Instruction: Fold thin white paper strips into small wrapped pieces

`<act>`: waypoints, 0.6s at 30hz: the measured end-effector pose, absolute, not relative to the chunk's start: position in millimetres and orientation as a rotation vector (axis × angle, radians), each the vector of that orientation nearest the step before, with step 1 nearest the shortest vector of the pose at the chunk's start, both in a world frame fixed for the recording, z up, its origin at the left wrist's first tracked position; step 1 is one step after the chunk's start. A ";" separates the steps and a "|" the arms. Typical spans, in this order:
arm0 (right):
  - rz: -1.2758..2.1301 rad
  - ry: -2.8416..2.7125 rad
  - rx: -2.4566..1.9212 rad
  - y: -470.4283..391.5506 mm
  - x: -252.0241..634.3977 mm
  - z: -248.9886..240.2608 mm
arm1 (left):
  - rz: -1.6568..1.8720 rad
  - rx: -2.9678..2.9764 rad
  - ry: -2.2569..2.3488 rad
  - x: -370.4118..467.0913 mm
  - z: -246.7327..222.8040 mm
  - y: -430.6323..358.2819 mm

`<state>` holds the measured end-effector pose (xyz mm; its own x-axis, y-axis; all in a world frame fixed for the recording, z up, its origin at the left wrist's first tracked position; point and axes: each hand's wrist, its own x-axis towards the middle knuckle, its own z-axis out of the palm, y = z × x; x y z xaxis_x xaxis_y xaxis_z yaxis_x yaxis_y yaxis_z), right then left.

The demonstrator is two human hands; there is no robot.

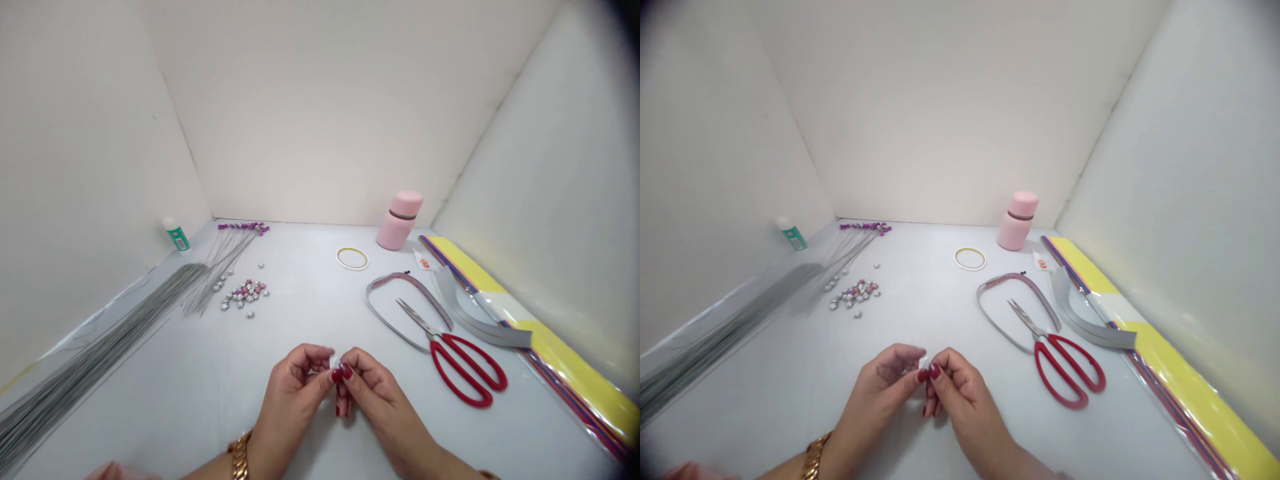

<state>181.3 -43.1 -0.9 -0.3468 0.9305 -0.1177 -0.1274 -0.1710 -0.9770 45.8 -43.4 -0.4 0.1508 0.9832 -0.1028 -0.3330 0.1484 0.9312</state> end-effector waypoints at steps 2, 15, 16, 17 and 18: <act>1.667 -1.217 -1.011 -43.6 179.8 -0.2 | 1.168 0.901 0.911 46.7 0.2 -44.1; 1.676 -1.140 -1.038 -41.7 179.4 -2.6 | 1.174 0.997 0.894 44.4 -1.2 -40.9; 1.682 -1.150 -1.038 -41.8 179.7 -2.1 | 1.151 1.023 0.900 44.0 -1.9 -40.8; 1.685 -1.160 -1.039 -41.9 180.0 -1.4 | 1.131 1.037 0.901 43.7 -2.5 -41.0; 1.684 -1.171 -1.041 -41.9 180.4 -0.7 | 1.116 1.042 0.903 43.3 -2.9 -41.1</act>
